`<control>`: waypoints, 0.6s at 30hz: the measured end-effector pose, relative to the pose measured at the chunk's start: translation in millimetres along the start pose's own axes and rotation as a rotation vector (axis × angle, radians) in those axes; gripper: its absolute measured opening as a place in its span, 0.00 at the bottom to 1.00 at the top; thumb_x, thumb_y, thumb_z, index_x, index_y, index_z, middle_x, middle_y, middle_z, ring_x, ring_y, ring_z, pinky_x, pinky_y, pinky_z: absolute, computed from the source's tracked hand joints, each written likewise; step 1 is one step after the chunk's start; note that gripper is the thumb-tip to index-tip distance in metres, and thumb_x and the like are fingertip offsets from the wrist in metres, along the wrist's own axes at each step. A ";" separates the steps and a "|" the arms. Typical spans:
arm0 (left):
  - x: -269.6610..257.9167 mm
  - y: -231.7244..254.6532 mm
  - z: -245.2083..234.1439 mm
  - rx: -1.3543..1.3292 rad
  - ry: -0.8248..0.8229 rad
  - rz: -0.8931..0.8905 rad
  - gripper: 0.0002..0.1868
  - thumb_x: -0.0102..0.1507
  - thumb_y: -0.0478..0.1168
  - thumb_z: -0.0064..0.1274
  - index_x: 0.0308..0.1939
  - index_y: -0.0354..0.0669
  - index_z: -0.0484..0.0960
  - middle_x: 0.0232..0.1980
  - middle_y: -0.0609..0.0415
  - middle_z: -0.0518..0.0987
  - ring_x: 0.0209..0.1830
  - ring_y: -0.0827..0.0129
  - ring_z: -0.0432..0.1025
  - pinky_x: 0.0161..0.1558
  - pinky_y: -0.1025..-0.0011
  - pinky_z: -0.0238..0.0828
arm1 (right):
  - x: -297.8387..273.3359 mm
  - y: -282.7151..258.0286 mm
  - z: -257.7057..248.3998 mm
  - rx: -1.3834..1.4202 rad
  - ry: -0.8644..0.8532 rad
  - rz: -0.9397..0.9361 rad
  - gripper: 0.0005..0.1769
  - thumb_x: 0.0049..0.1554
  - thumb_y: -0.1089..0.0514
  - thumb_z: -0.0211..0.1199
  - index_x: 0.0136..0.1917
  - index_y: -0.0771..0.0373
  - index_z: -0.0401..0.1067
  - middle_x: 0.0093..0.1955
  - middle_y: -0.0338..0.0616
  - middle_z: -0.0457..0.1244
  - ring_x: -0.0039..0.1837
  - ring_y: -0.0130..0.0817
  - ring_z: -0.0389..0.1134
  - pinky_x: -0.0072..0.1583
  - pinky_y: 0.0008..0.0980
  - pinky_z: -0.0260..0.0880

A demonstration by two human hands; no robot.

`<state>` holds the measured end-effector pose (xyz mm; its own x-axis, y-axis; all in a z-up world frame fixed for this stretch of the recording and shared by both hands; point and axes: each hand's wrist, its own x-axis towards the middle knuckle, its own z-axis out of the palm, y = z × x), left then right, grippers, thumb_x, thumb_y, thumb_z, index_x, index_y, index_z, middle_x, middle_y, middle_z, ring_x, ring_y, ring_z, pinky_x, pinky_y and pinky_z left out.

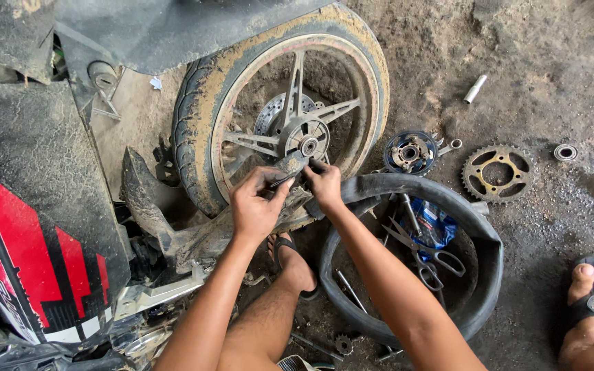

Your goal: The person sits on the ground and uses pliers to cut a rubber strip, then places the cut pieces into the hub of a motorcycle wheel. The person repeats this process several times, inserting the rubber pieces into the wheel hub.

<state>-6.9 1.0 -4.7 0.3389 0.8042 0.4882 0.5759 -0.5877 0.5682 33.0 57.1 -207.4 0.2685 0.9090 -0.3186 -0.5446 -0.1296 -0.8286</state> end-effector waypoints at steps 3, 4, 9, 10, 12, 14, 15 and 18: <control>2.0 4.2 0.3 0.022 -0.007 0.006 0.06 0.49 0.29 0.58 0.24 0.40 0.77 0.25 0.50 0.76 0.24 0.60 0.73 0.25 0.72 0.70 | -10.0 -0.2 -0.2 -0.185 0.090 -0.057 0.17 0.43 0.55 0.66 0.45 0.66 0.73 0.33 0.58 0.65 0.39 0.44 0.68 0.37 0.36 0.66; 0.9 2.3 0.9 0.021 -0.006 0.006 0.06 0.49 0.29 0.58 0.24 0.40 0.77 0.25 0.50 0.76 0.24 0.60 0.73 0.25 0.72 0.70 | -23.3 -13.2 -3.3 -0.187 0.091 -0.057 0.17 0.43 0.55 0.66 0.45 0.66 0.73 0.33 0.58 0.65 0.39 0.44 0.68 0.37 0.36 0.66; 0.2 0.8 1.7 0.002 -0.025 -0.043 0.05 0.49 0.29 0.58 0.25 0.38 0.77 0.24 0.48 0.76 0.23 0.59 0.73 0.24 0.71 0.70 | -56.1 -37.9 -27.5 0.122 0.114 -0.016 0.15 0.50 0.51 0.62 0.39 0.67 0.72 0.25 0.49 0.61 0.28 0.31 0.61 0.30 0.25 0.63; 0.5 1.6 1.7 0.001 -0.024 -0.044 0.05 0.49 0.29 0.58 0.25 0.38 0.77 0.24 0.48 0.76 0.23 0.59 0.73 0.24 0.71 0.70 | -56.5 -35.8 -33.8 0.121 0.114 -0.015 0.15 0.50 0.51 0.62 0.39 0.67 0.72 0.25 0.49 0.61 0.28 0.31 0.61 0.30 0.25 0.63; 1.4 3.5 1.7 0.033 -0.038 -0.011 0.05 0.49 0.31 0.59 0.25 0.39 0.77 0.25 0.49 0.76 0.25 0.58 0.73 0.25 0.70 0.70 | -57.5 -31.8 -46.6 -0.020 0.054 -0.061 0.16 0.50 0.48 0.63 0.39 0.65 0.73 0.31 0.50 0.63 0.32 0.31 0.62 0.33 0.30 0.66; -0.1 1.8 2.2 0.040 -0.049 -0.007 0.05 0.49 0.31 0.59 0.26 0.40 0.77 0.25 0.49 0.76 0.26 0.58 0.73 0.26 0.70 0.70 | -56.7 -22.7 -55.9 -0.075 0.032 -0.123 0.16 0.52 0.49 0.60 0.41 0.66 0.72 0.39 0.55 0.61 0.42 0.40 0.62 0.44 0.36 0.64; -0.8 1.0 2.9 0.049 -0.060 -0.003 0.06 0.49 0.32 0.59 0.26 0.40 0.77 0.25 0.49 0.77 0.26 0.58 0.73 0.27 0.70 0.70 | -56.0 -18.4 -61.0 -0.130 0.009 -0.184 0.16 0.53 0.50 0.58 0.43 0.67 0.72 0.47 0.59 0.59 0.52 0.49 0.62 0.54 0.42 0.62; -1.8 1.8 5.0 0.031 -0.098 -0.037 0.06 0.48 0.32 0.59 0.27 0.42 0.79 0.26 0.49 0.78 0.28 0.58 0.74 0.28 0.70 0.71 | -67.8 -38.8 -69.0 -0.164 -0.021 -0.191 0.14 0.49 0.51 0.63 0.41 0.64 0.73 0.44 0.54 0.61 0.47 0.40 0.62 0.50 0.38 0.61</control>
<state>-2.8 -1.0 -7.9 0.3872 0.8308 0.3997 0.6114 -0.5559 0.5632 90.7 -26.9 -185.3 0.3367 0.9309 -0.1413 -0.3492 -0.0160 -0.9369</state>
